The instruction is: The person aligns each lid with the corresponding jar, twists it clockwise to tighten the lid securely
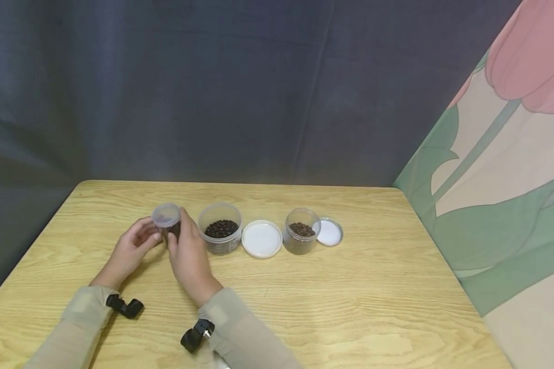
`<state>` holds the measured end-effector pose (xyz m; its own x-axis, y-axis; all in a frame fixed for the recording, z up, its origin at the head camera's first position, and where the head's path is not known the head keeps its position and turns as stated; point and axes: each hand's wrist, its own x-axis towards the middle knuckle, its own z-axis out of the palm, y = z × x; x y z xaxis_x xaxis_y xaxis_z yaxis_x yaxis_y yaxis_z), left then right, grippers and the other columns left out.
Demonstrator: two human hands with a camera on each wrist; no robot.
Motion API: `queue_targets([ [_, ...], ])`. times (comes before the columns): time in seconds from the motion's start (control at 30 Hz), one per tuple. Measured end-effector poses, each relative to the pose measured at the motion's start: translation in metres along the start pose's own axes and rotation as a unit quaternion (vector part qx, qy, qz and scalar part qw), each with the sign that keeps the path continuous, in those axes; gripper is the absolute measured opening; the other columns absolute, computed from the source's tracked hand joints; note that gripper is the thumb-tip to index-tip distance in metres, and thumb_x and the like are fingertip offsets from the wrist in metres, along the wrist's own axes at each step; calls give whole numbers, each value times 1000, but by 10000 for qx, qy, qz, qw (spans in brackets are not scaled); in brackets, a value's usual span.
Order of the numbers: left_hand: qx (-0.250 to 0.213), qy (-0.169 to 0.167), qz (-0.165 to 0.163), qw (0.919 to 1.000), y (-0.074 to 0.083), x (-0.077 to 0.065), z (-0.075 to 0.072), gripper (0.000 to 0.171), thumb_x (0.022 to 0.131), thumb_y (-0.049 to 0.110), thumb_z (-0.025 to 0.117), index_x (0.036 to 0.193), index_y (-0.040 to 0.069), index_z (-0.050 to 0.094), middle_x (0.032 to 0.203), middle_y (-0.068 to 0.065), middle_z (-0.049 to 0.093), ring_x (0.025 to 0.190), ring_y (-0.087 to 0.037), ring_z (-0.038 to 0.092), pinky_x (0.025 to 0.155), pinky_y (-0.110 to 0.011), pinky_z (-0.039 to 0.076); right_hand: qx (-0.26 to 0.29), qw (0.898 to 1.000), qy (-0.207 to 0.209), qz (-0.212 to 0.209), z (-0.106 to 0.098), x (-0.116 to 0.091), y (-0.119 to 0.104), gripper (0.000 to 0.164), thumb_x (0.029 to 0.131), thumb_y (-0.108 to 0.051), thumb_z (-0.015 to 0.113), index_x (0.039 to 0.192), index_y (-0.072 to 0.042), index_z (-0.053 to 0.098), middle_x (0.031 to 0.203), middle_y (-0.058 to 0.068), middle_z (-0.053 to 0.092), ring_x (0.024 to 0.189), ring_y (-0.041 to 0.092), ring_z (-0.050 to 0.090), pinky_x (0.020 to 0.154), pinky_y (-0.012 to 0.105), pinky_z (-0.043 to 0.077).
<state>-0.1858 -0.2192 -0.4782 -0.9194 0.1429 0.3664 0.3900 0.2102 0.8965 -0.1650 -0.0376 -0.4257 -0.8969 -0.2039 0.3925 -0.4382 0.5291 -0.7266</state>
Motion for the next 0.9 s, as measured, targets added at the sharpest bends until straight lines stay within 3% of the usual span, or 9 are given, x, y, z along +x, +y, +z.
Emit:
queue_targets([
  [0.13,159,101,-112,9998,1,-1,-1,43,104,5,57,145,-2,48,130,13,58,117,6,55,100,-10,48,-71,10000,34,41,4,3,-1,59,103,-10,60,154,3,35,149,20,50,135,28,52,111,31,47],
  [0.3,214,222,-134,9994,1,-1,0,44,105,6,55,147,-2,48,137,-18,57,115,8,55,96,-13,52,-243,9996,153,27,10,5,-1,58,104,-12,59,154,2,34,148,20,51,134,28,53,110,31,49],
  [0.4,113,306,-157,9993,1,1,3,44,106,7,54,148,-2,47,139,-28,54,116,8,55,96,-15,54,-401,9988,278,-68,13,7,-1,58,104,-12,59,154,3,33,148,20,50,133,29,53,108,31,50],
  [0.67,227,704,-256,9969,3,3,11,43,105,9,56,146,1,50,139,-24,57,116,11,54,96,-14,52,-738,9960,508,-65,20,12,-1,60,104,-13,59,155,2,32,147,20,52,121,31,63,101,32,56],
  [0.9,632,781,-373,9942,7,4,15,45,107,16,55,149,5,48,141,-21,56,116,13,50,96,-10,50,-733,9961,500,-21,21,14,1,62,104,-12,58,157,1,28,147,21,51,122,31,62,103,33,55],
])
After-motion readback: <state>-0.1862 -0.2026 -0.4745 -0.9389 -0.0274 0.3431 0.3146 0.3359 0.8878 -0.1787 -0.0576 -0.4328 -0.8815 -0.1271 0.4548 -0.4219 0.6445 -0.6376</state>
